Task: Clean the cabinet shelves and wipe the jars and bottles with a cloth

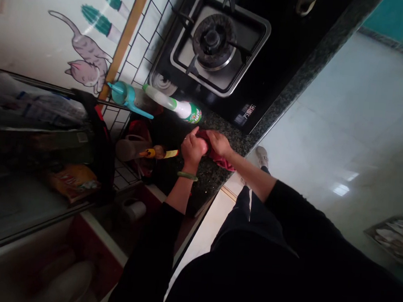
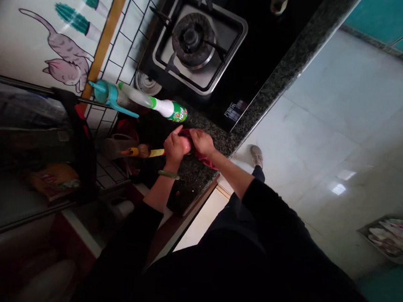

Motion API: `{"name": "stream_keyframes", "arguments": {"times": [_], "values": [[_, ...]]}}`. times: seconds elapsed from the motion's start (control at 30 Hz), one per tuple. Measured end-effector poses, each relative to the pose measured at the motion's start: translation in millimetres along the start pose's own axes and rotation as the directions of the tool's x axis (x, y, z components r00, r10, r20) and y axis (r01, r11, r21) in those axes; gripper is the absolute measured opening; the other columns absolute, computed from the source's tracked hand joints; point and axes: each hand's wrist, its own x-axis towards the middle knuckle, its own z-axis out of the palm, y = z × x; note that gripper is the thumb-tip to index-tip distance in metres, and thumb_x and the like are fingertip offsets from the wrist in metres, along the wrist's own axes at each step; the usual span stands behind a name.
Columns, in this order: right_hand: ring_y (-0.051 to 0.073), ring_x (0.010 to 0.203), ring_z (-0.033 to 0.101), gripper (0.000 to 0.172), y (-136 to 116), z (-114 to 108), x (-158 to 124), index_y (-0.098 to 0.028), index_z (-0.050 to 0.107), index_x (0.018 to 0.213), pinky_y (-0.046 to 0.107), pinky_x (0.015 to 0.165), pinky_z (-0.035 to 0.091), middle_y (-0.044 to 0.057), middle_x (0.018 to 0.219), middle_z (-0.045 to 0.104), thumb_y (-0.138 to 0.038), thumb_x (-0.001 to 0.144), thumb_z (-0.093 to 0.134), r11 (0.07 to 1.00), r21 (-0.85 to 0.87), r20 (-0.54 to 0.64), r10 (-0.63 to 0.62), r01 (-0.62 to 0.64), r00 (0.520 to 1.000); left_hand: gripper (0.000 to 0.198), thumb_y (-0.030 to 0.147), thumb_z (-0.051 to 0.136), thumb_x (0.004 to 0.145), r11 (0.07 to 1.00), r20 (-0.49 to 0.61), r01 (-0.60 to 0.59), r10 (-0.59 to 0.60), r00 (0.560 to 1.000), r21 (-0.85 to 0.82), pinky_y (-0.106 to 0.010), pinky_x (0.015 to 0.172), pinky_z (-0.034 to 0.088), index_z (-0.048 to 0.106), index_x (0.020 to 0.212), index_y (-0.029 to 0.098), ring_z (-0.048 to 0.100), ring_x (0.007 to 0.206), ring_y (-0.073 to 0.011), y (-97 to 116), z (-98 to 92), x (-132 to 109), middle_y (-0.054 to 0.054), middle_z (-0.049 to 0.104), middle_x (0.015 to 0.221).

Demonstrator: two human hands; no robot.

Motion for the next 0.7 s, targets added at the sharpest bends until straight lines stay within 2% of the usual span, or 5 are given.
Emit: {"name": "stream_keyframes", "arguments": {"times": [0.07,0.27,0.5,0.57,0.7], "values": [[0.026,0.135,0.064,0.037,1.7,-4.6,1.5,-0.018,0.075,0.128,0.044,0.124,0.047,0.013,0.137,0.074,-0.029,0.109,0.046,0.998,-0.003,0.027,-0.057,0.057,0.998,0.053,0.021,0.031,0.104,1.000,-0.015,-0.009,0.009,1.000,0.012,-0.036,0.117,0.050,0.077,0.129,0.013,0.070,0.129,-0.0233,2.2,-0.3,0.2,-0.014,0.077,0.133],[0.023,0.151,0.051,0.057,-0.4,13.9,-67.8,-0.017,0.058,0.153,0.043,0.131,0.039,0.013,0.159,0.057,-0.046,0.113,0.028,0.984,0.162,-0.282,-0.027,0.076,0.959,0.050,0.022,0.033,0.104,1.000,-0.012,-0.015,0.015,1.000,-0.019,-0.038,0.117,0.050,0.077,0.127,0.015,0.070,0.129,-0.0234,1.1,-1.2,-1.1,-0.013,0.077,0.133],[0.024,0.121,0.070,0.040,-9.5,-9.3,40.9,-0.022,0.076,0.122,0.038,0.113,0.052,0.007,0.122,0.078,-0.040,0.112,0.042,0.990,-0.032,0.195,-0.126,0.135,0.973,0.046,0.025,0.036,0.104,0.998,-0.071,-0.029,0.026,0.997,-0.054,-0.036,0.112,0.053,0.078,0.122,0.016,0.073,0.122,-0.0221,-8.4,5.2,0.4,-0.013,0.080,0.126],[0.023,0.125,0.068,0.046,-9.5,-4.0,26.9,-0.022,0.076,0.123,0.039,0.116,0.050,0.009,0.125,0.077,-0.042,0.113,0.036,0.991,0.024,0.076,-0.131,0.130,0.988,0.046,0.024,0.036,0.104,0.998,-0.066,-0.002,-0.002,0.998,-0.055,-0.038,0.113,0.052,0.078,0.122,0.017,0.073,0.123,-0.0228,-7.1,5.0,0.3,-0.013,0.079,0.127],[0.021,0.158,0.041,0.057,-13.2,31.0,-65.8,-0.021,0.055,0.156,0.043,0.135,0.029,0.010,0.165,0.051,-0.048,0.114,0.026,0.940,0.284,-0.326,-0.088,0.186,0.941,0.048,0.023,0.035,0.103,0.997,-0.028,0.040,-0.042,0.999,-0.064,-0.039,0.114,0.052,0.078,0.123,0.018,0.073,0.122,-0.0238,0.2,3.1,-0.8,-0.012,0.080,0.126]]}}
